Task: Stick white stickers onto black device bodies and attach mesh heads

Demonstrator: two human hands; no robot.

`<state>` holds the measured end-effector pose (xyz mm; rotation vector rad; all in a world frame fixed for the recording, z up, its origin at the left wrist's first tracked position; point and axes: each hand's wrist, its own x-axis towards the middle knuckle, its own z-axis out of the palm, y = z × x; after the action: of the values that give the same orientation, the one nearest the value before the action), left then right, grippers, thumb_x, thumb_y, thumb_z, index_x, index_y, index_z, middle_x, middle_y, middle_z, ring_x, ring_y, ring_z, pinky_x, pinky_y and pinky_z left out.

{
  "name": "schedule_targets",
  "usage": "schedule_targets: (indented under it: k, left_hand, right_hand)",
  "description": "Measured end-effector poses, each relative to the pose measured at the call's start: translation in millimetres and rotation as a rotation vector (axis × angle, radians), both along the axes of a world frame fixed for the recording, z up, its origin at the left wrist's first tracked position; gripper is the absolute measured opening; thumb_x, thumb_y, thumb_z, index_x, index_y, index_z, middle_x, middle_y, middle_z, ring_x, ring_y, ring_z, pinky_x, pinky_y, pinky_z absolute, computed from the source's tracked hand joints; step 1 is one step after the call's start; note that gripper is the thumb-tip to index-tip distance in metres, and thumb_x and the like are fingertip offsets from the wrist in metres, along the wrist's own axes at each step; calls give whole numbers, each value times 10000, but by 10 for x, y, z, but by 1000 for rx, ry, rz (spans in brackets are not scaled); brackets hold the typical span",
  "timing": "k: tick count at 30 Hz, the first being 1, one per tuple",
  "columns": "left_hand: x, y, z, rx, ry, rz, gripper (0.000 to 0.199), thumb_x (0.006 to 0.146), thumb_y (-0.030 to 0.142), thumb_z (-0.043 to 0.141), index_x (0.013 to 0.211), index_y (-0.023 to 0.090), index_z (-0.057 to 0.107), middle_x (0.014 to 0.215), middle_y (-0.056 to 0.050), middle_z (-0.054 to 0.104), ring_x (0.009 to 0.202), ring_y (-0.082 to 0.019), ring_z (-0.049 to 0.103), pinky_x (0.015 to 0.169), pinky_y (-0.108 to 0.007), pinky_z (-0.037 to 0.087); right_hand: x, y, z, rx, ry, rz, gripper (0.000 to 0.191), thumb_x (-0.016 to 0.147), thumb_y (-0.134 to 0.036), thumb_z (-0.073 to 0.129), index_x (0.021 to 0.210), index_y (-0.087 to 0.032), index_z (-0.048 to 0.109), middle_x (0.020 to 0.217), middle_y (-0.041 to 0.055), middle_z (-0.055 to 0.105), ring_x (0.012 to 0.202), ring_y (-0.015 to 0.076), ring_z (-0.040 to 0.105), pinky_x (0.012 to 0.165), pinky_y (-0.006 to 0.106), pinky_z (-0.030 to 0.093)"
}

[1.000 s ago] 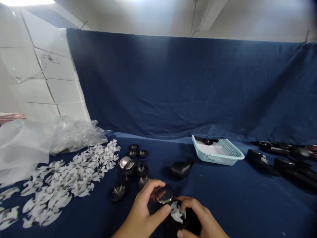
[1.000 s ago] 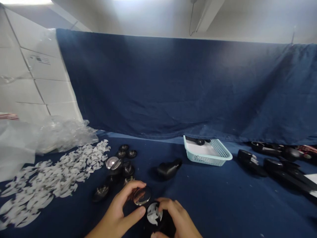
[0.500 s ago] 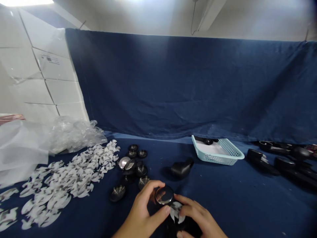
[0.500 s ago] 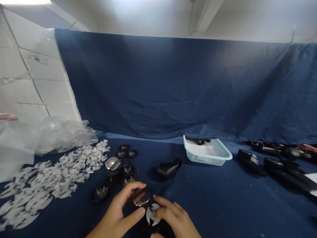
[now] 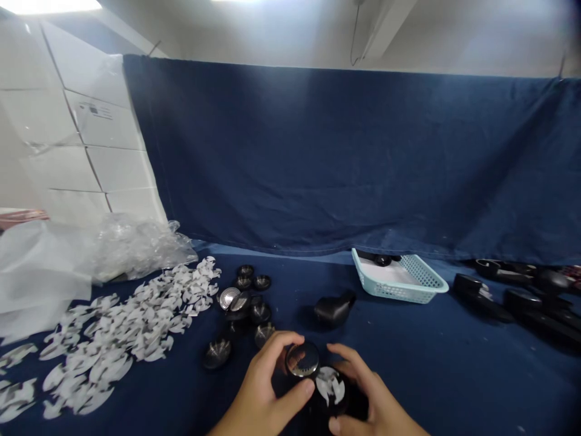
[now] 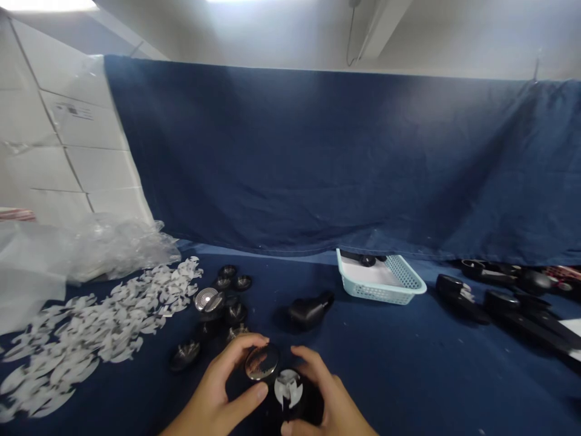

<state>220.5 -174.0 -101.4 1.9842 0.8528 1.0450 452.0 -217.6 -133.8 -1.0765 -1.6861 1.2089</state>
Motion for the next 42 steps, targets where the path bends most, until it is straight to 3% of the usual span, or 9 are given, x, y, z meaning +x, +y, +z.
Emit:
schedule_targets:
  k: [5, 10, 16, 22, 26, 31, 38, 42]
  left_hand:
    - [0, -2, 46, 2, -13, 18, 388, 866, 334, 655, 1236, 281, 546, 1213, -51, 615, 1104, -255, 612, 970, -384, 484]
    - [1, -3, 40, -22, -11, 20, 383, 871, 347, 649, 1231, 264, 549, 1208, -67, 622, 1095, -264, 613, 966, -403, 487]
    - [-1, 10, 7, -41, -13, 7, 376, 874, 353, 654, 1224, 267, 543, 1178, -58, 624, 1075, -257, 614, 970, -410, 476]
    - [-8, 6, -25, -112, -16, -51, 384, 912, 374, 626, 1270, 300, 510, 1221, -38, 609, 1105, -248, 606, 976, -388, 470]
    - [27, -6, -34, -60, 19, -192, 445, 918, 359, 619, 1335, 343, 465, 1271, -26, 586, 1144, -247, 587, 989, -364, 461]
    - [107, 12, -105, 32, 5, -380, 571, 866, 371, 696, 1377, 363, 442, 1354, -36, 525, 1213, -261, 548, 1030, -345, 437]
    - [143, 24, -107, 52, -25, -372, 558, 836, 317, 724, 1338, 348, 483, 1332, -40, 544, 1198, -258, 563, 1027, -335, 444]
    - [87, -7, -61, 30, -27, -269, 489, 870, 317, 662, 1328, 327, 491, 1314, -44, 564, 1184, -265, 569, 1005, -348, 459]
  right_hand:
    - [40, 29, -4, -72, 172, -148, 769, 733, -524, 761, 1338, -267, 362, 1005, 58, 676, 964, 271, 641, 867, 404, 450]
    - [42, 88, 13, -101, 230, -189, 726, 666, -519, 810, 1242, -256, 453, 863, 7, 649, 831, 234, 611, 780, 356, 423]
    - [22, 77, 105, -145, 241, -141, 661, 653, -547, 809, 1163, -248, 513, 877, 5, 639, 840, 211, 572, 773, 327, 395]
    - [41, 64, 15, -88, 182, -122, 678, 682, -498, 806, 1235, -262, 493, 898, 2, 634, 849, 212, 583, 777, 333, 404]
    - [6, 46, -45, 5, 34, -91, 814, 629, -409, 856, 1316, -281, 438, 1026, 38, 667, 975, 269, 630, 885, 395, 433]
    - [-77, 33, 24, 12, 1, -41, 878, 601, -325, 875, 1346, -257, 415, 1171, 98, 690, 1136, 311, 625, 946, 408, 470]
    - [-62, 29, -9, 15, -105, -73, 928, 622, -375, 864, 1411, -265, 389, 1341, 122, 587, 1222, 329, 565, 1052, 477, 410]
    - [-58, 40, -23, 38, 7, -21, 975, 604, -395, 876, 1418, -256, 359, 1186, 108, 659, 1112, 315, 622, 1006, 465, 436]
